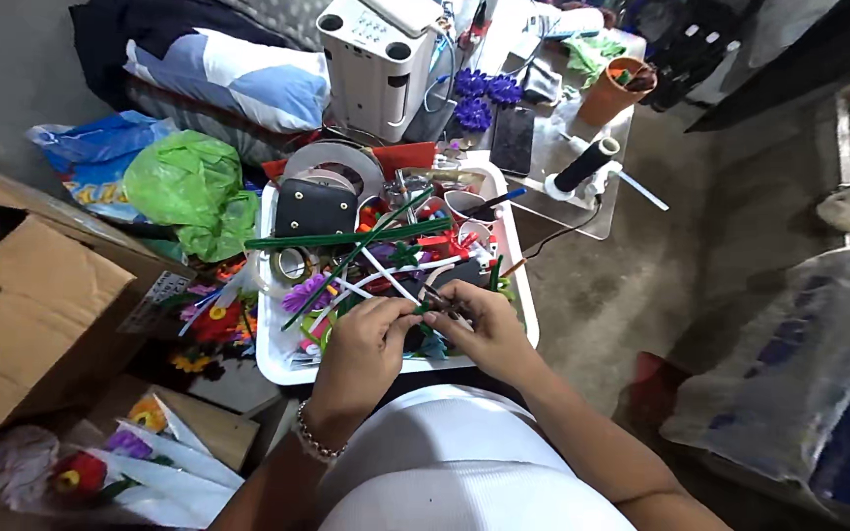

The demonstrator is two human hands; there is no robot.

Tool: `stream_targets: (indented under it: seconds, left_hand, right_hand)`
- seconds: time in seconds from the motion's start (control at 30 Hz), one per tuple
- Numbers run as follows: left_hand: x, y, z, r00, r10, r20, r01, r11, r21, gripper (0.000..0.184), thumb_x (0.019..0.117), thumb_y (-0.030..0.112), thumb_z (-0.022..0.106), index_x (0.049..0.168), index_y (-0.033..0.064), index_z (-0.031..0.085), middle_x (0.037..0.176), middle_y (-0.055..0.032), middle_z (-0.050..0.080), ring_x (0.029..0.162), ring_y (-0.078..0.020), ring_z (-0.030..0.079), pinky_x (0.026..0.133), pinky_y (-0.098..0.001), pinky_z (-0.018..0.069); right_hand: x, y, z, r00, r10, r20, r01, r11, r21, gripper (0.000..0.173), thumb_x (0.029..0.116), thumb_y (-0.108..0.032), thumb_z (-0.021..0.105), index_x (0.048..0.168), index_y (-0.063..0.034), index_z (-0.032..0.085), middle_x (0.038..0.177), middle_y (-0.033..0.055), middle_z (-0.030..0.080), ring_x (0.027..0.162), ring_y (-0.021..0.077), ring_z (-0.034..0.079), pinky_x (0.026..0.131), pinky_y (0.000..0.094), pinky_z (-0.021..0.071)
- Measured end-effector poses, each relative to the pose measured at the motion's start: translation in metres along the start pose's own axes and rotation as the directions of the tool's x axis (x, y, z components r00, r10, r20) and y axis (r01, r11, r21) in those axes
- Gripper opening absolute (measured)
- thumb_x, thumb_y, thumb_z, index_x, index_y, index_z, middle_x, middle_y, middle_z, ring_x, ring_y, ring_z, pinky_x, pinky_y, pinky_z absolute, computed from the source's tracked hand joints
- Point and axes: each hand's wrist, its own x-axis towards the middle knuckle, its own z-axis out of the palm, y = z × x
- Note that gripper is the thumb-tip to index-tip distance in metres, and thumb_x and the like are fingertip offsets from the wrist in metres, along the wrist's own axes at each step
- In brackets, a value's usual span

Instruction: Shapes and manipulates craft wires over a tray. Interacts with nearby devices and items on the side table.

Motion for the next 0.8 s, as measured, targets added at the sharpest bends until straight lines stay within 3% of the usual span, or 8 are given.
stream_targets:
  seconds: [0.1, 0.17, 0.27, 0.37, 0.47, 0.57, 0.67, 0.8]
  left_hand:
    - [0.005, -0.002, -0.009, 0.984, -0.092, 0.153, 0.099, 0.994, -0.043, 0.02, 0.1021, 0.022, 0.06, 0.103, 0.0073, 0.073, 0.089, 0.0005, 0.073, 0.08, -0.0028, 0.069, 0.076, -0.0196, 0.058]
    - [0.011, -0.004, -0.018, 0.97, -0.16, 0.186, 0.177, 0.981, -0.081, 0.023, 0.1047, 0.023, 0.056, 0.114, 0.0068, 0.07, 0.094, -0.0001, 0.073, 0.083, -0.0049, 0.07, 0.077, -0.0245, 0.06]
    - [0.018, -0.014, -0.042, 0.979, -0.202, 0.041, 0.201, 0.979, 0.018, 0.026, 0.105, 0.023, 0.057, 0.125, 0.0094, 0.067, 0.105, -0.0029, 0.073, 0.09, -0.0101, 0.07, 0.08, -0.0335, 0.06]
    - [0.019, -0.026, -0.072, 0.977, -0.182, -0.115, 0.202, 0.958, 0.205, 0.026, 0.1048, 0.023, 0.058, 0.124, 0.0068, 0.067, 0.112, -0.0077, 0.072, 0.099, -0.0131, 0.07, 0.088, -0.0347, 0.0582]
    - [0.017, -0.035, -0.088, 0.977, -0.164, -0.137, 0.198, 0.935, 0.293, 0.022, 0.1035, 0.019, 0.06, 0.118, 0.0051, 0.069, 0.111, -0.0111, 0.07, 0.099, -0.0164, 0.07, 0.087, -0.0344, 0.058]
    - [0.019, -0.04, -0.084, 0.98, -0.175, -0.094, 0.197, 0.916, 0.349, 0.017, 0.1017, 0.016, 0.063, 0.113, 0.0065, 0.072, 0.111, -0.0121, 0.07, 0.096, -0.0226, 0.07, 0.082, -0.0417, 0.0585]
    - [0.027, -0.052, -0.065, 0.982, -0.184, -0.038, 0.184, 0.899, 0.398, 0.018, 0.1019, 0.018, 0.063, 0.111, 0.0062, 0.073, 0.113, -0.0139, 0.07, 0.102, -0.0305, 0.068, 0.088, -0.0517, 0.0555]
    - [0.039, -0.063, -0.038, 0.966, -0.257, 0.03, 0.215, 0.861, 0.46, 0.024, 0.0999, 0.022, 0.067, 0.116, 0.0041, 0.07, 0.105, -0.0162, 0.071, 0.102, -0.0363, 0.068, 0.092, -0.0593, 0.0513]
  right_hand:
    - [0.002, 0.001, -0.006, 0.999, -0.033, 0.029, 0.034, 0.999, -0.043, 0.022, 0.0986, -0.02, 0.065, 0.104, 0.0004, 0.069, 0.094, 0.0045, 0.071, 0.087, 0.0026, 0.065, 0.081, 0.0202, 0.0546]
    - [0.005, 0.001, -0.01, 0.998, -0.042, -0.045, 0.039, 0.997, -0.072, 0.021, 0.0988, -0.021, 0.066, 0.104, -0.0008, 0.07, 0.096, 0.0035, 0.072, 0.087, 0.0036, 0.067, 0.081, 0.0237, 0.0565]
    - [0.016, 0.002, -0.022, 0.98, -0.065, -0.188, 0.032, 0.985, -0.169, 0.022, 0.0964, -0.019, 0.068, 0.11, -0.0022, 0.068, 0.097, 0.0031, 0.072, 0.087, 0.0055, 0.068, 0.08, 0.0274, 0.0583]
    - [0.024, 0.008, -0.036, 0.973, -0.088, -0.214, 0.001, 0.926, -0.378, 0.039, 0.0987, -0.025, 0.067, 0.132, -0.0044, 0.064, 0.118, 0.0111, 0.071, 0.1, 0.0164, 0.069, 0.087, 0.0376, 0.0583]
    - [0.019, 0.012, -0.043, 0.95, -0.146, -0.276, 0.001, 0.885, -0.465, 0.034, 0.1006, -0.025, 0.064, 0.125, -0.0012, 0.063, 0.109, 0.0129, 0.07, 0.097, 0.0175, 0.069, 0.085, 0.0378, 0.0575]
    - [0.008, 0.008, -0.05, 0.987, -0.128, -0.095, 0.062, 0.857, -0.511, 0.035, 0.102, -0.033, 0.061, 0.113, -0.0004, 0.063, 0.095, 0.0105, 0.067, 0.085, 0.0192, 0.064, 0.082, 0.0433, 0.0532]
    - [0.005, 0.016, -0.044, 0.991, -0.068, 0.117, 0.126, 0.785, -0.607, 0.038, 0.1036, -0.038, 0.055, 0.111, -0.0027, 0.066, 0.098, 0.0123, 0.067, 0.094, 0.0308, 0.064, 0.088, 0.0575, 0.047]
    - [0.01, 0.032, -0.029, 0.983, -0.065, 0.171, 0.169, 0.677, -0.717, 0.028, 0.1012, -0.028, 0.058, 0.118, -0.0084, 0.068, 0.108, 0.0145, 0.068, 0.108, 0.0394, 0.062, 0.098, 0.064, 0.0422]
